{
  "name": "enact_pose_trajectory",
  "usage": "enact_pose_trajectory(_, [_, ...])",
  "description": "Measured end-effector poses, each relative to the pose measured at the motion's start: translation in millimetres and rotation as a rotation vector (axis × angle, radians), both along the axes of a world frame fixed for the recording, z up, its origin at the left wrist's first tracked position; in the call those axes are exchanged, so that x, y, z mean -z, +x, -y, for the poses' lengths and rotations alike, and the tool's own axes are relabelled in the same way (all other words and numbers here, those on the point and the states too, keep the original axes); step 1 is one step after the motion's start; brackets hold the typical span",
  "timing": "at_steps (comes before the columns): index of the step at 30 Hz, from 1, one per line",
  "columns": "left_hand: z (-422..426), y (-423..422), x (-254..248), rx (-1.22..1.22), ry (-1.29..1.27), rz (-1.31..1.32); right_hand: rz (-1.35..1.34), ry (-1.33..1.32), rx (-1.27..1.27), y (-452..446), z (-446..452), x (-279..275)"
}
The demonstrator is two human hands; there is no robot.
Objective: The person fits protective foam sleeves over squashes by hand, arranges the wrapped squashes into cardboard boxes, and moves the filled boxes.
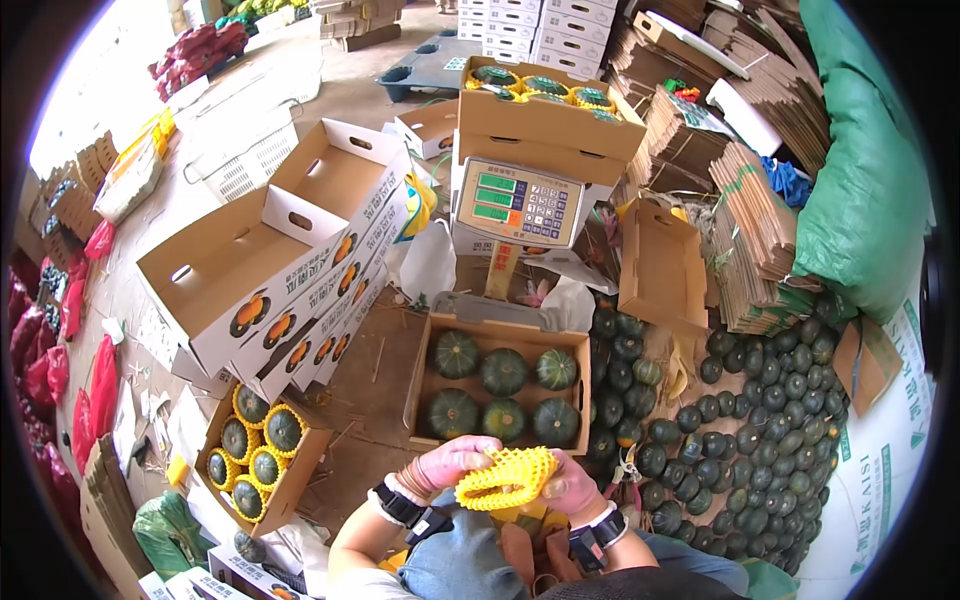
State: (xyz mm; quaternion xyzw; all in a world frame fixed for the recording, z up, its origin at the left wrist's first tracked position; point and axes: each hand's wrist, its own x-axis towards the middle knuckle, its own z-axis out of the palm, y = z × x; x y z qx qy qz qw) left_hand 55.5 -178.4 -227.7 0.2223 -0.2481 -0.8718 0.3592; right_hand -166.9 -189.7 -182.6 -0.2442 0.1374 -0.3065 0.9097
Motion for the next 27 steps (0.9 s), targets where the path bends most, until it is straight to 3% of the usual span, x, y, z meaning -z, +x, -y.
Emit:
enact_pose_trajectory(6, [4.9,2.2,-19.7,0.124,-0.177,-0.008,0.054,0.018,0.119,4.7,-1.7,-15.7])
enact_pose_trajectory(8, [5.8,6.6,-5.2,0.239,-0.200,0.009,0.003,-0.045,0.193,5.1,-6.8,-17.2])
enact_pose_trajectory(10, [4.8,11.1,10.8,0.344,-0.214,0.071,-0.012,0.065,0.226,-2.7,-16.1,-17.4])
enact_pose_trajectory(12, [8.0,13.9,-2.8,0.332,-0.047,-0.021,-0.083,0.058,0.188,-14.1,-19.7,-12.6])
enact_pose_trajectory(16, [21.2,11.7,6.9,-0.009,-0.070,-0.009,-0.301,0.136,0.179,-21.1,-3.6,-3.7])
enact_pose_trajectory(18, [36.5,5.7,8.4,-0.110,-0.072,0.146,-0.464,0.145,0.195,-14.1,13.8,-1.0])
enact_pose_trajectory(19, [52.3,3.7,14.3,-0.103,-0.218,0.232,-0.625,0.086,0.224,-7.6,25.2,3.8])
enact_pose_trajectory(22, [97.0,-7.8,18.8,-0.264,-0.811,0.959,-0.917,-0.050,0.292,5.1,64.6,57.8])
enact_pose_trajectory(24, [124.2,-18.7,36.9,-0.477,-1.007,1.189,-0.850,0.118,0.296,14.4,88.7,79.7])
enact_pose_trajectory(27, [154.1,-16.3,55.7,-0.304,-0.846,1.303,-0.685,0.288,0.280,27.3,109.4,102.9])
